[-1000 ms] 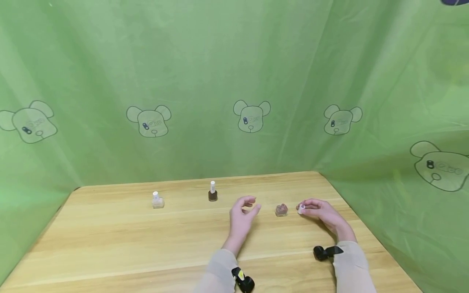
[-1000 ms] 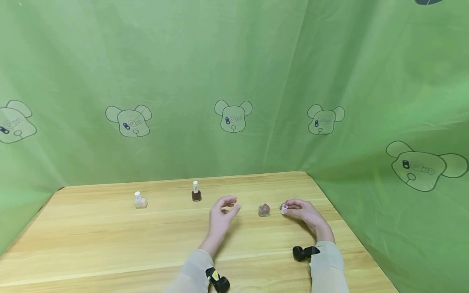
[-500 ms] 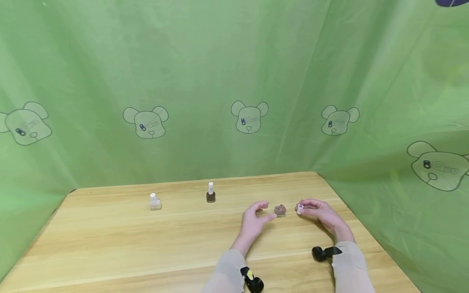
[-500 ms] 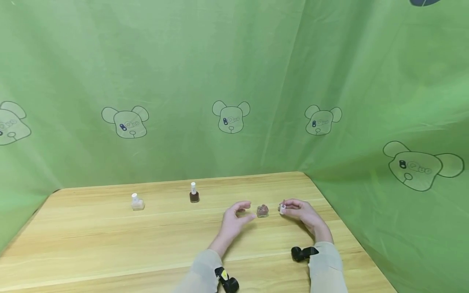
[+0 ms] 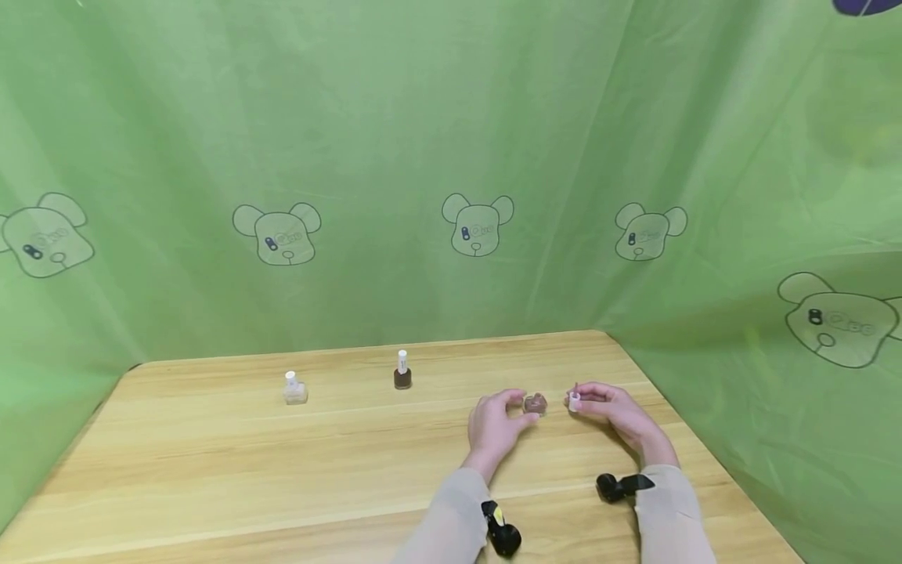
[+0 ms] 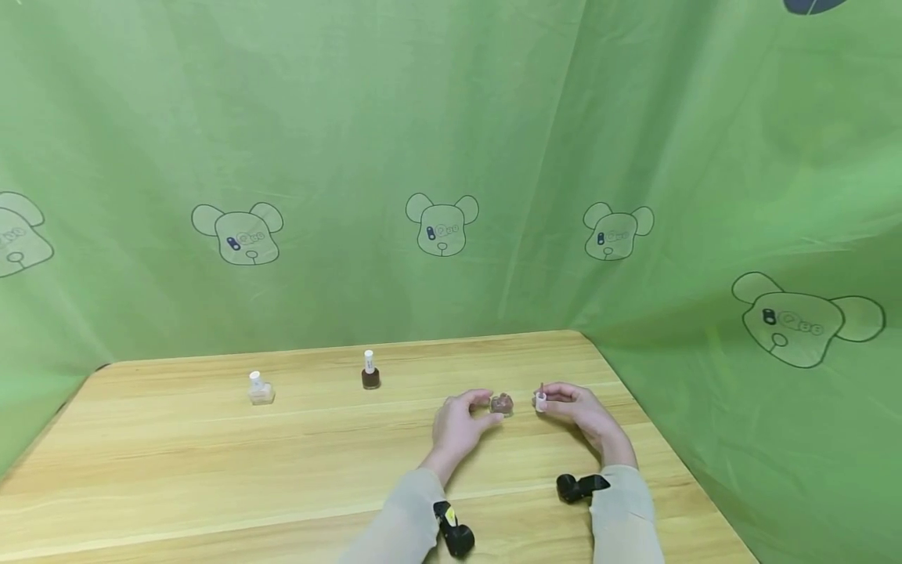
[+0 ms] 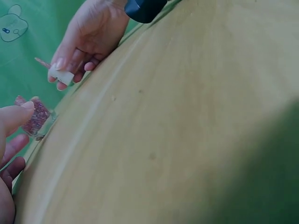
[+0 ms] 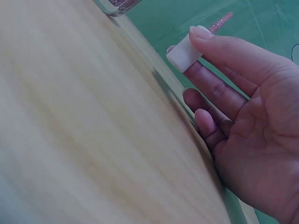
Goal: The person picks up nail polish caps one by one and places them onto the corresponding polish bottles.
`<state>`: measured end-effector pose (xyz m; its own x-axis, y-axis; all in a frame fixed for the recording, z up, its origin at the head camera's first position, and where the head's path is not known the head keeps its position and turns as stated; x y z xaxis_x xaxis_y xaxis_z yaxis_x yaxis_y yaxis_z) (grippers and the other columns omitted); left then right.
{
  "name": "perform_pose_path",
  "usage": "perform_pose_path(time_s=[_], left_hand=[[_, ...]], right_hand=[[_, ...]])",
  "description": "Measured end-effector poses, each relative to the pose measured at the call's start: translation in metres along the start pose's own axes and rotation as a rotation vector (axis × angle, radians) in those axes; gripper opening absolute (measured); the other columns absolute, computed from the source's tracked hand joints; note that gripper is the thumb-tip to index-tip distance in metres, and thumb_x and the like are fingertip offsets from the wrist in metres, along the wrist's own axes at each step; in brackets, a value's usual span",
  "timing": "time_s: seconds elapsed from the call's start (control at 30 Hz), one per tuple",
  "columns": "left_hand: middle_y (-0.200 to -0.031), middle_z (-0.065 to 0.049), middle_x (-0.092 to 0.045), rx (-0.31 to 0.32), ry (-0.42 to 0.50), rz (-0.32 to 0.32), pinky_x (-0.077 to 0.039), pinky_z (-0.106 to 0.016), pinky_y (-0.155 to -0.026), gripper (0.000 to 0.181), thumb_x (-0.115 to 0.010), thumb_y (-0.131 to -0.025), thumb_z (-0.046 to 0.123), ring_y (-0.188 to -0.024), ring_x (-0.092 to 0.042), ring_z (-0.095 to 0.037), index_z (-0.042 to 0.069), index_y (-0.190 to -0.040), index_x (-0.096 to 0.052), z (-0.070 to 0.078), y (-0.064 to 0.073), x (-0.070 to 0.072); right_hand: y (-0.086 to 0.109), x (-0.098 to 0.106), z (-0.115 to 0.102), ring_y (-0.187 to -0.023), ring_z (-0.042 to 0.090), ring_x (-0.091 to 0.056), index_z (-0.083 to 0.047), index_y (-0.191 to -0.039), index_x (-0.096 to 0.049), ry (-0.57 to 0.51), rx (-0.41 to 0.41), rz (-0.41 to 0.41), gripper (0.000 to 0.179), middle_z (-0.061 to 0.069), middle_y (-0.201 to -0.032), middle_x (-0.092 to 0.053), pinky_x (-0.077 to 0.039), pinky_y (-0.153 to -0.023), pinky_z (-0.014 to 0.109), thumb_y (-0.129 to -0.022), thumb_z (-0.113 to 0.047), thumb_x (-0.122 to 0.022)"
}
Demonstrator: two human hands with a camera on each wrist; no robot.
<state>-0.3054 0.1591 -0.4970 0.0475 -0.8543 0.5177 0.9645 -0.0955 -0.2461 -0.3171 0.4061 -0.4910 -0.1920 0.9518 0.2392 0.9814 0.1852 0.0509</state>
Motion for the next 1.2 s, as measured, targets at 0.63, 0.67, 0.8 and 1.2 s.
perform_pose_path(time_s=[0.63, 0.67, 0.8, 1.2], left_hand=[[-0.098, 0.022, -0.073, -0.043, -0.118, 0.011, -0.04, -0.023, -0.079, 0.028, -0.077, -0.078, 0.044, -0.086, -0.057, -0.003, 0.034, -0.104, -0.073, 0.0, -0.007, -0.005], [-0.098, 0.021, -0.073, -0.041, -0.108, 0.011, -0.041, -0.023, -0.08, 0.028, -0.076, -0.079, 0.044, -0.086, -0.058, -0.004, 0.034, -0.104, -0.073, 0.0, -0.007, -0.005], [-0.098, 0.015, -0.074, -0.026, -0.032, 0.01, -0.043, -0.021, -0.076, 0.027, -0.076, -0.08, 0.04, -0.082, -0.06, -0.004, 0.031, -0.105, -0.074, -0.001, -0.006, -0.001], [-0.101, 0.001, -0.074, -0.002, 0.288, -0.078, -0.049, -0.016, -0.068, 0.03, -0.077, -0.081, 0.027, -0.075, -0.057, 0.001, 0.018, -0.109, -0.073, -0.011, -0.002, 0.013]], right_hand=[[0.001, -0.002, -0.004, -0.102, 0.0, -0.06, 0.002, -0.12, -0.062, 0.034, -0.003, 0.034, 0.035, -0.015, -0.104, -0.07, -0.04, -0.092, 0.01, -0.089, -0.012, -0.068], [0.001, -0.002, -0.004, -0.102, -0.001, -0.06, 0.002, -0.12, -0.062, 0.032, -0.002, 0.038, 0.035, -0.015, -0.104, -0.07, -0.04, -0.092, 0.01, -0.089, -0.012, -0.068], [0.002, -0.002, -0.004, -0.102, -0.003, -0.059, -0.002, -0.117, -0.064, 0.033, -0.003, 0.036, 0.031, -0.017, -0.104, -0.069, -0.038, -0.092, 0.009, -0.089, -0.013, -0.068], [-0.001, -0.008, -0.007, -0.103, -0.002, -0.06, 0.001, -0.119, -0.062, 0.05, 0.009, 0.013, 0.034, -0.017, -0.106, -0.069, -0.039, -0.092, 0.009, -0.088, -0.012, -0.069]])
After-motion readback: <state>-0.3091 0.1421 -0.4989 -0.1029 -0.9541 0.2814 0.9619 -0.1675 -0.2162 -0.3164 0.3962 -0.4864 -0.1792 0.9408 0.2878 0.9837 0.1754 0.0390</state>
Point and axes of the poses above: each hand's wrist, its own y-axis away from the middle knuckle, its own x-axis out of the back of the hand, z = x × y, the point moved 3 cm from there along -y, towards the middle knuckle
